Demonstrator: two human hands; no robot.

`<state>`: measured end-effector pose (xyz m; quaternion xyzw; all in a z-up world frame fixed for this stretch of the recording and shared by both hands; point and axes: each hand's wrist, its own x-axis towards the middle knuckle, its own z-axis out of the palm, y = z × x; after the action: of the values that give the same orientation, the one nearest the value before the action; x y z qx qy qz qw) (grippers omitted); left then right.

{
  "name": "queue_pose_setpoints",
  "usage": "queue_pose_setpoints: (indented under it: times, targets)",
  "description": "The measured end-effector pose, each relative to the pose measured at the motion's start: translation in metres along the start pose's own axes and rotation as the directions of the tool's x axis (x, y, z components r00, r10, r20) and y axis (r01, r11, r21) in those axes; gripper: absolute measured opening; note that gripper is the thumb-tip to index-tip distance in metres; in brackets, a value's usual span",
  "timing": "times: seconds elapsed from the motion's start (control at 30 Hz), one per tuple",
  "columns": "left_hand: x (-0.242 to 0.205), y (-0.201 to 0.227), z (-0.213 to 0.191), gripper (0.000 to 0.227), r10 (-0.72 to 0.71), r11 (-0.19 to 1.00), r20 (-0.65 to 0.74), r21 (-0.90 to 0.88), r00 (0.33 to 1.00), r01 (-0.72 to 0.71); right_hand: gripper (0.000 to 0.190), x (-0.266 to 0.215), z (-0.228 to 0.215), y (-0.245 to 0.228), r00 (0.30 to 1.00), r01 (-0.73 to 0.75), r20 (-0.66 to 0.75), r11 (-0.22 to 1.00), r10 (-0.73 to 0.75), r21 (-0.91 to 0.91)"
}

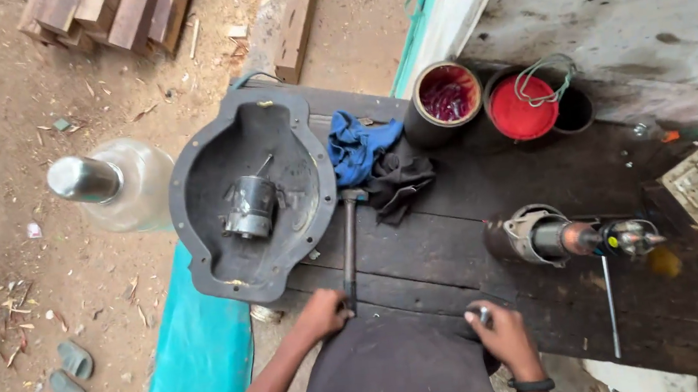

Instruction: The person works at a wooden workbench repairing a starter motor. They use wrenches to loosen and remove bolts from the motor housing, separate the end cap from the body, handle internal components, and reposition the unit while continuing to work on it with hand tools.

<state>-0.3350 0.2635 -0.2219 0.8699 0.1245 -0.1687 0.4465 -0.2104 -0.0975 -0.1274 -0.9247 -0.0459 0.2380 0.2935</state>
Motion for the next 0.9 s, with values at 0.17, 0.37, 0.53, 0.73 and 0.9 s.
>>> queue_pose_setpoints:
  times: [0.17, 0.37, 0.53, 0.73, 0.9]
  targets:
    - [-0.017, 0.026, 0.002, 0.02, 0.003, 0.998, 0.046, 0.066, 0.999, -0.006, 0.029, -0.019, 0.025, -0.011, 0.984, 0.132, 0.122, 0.991, -0.132, 0.011]
    - [-0.017, 0.025, 0.03, 0.013, 0.08, 0.977, -0.008, 0.201, 0.997, -0.077, 0.028, -0.044, 0.021, -0.014, 0.972, 0.117, 0.202, 0.993, -0.121, 0.033]
    - [-0.009, 0.037, 0.042, 0.014, 0.19, 0.939, 0.007, 0.289, 0.982, -0.184, 0.026, -0.053, 0.014, -0.003, 0.973, -0.017, 0.231, 1.0, 0.012, 0.019]
    - [0.028, 0.003, 0.109, 0.011, 0.329, 0.884, 0.052, 0.334, 0.943, -0.327, 0.026, -0.05, 0.006, 0.008, 0.96, 0.165, 0.228, 0.986, -0.162, 0.008]
    - [0.031, 0.027, 0.099, 0.014, 0.283, 0.881, 0.095, 0.367, 0.955, -0.297, 0.028, -0.052, -0.006, 0.015, 0.974, 0.095, 0.21, 0.995, -0.086, -0.037]
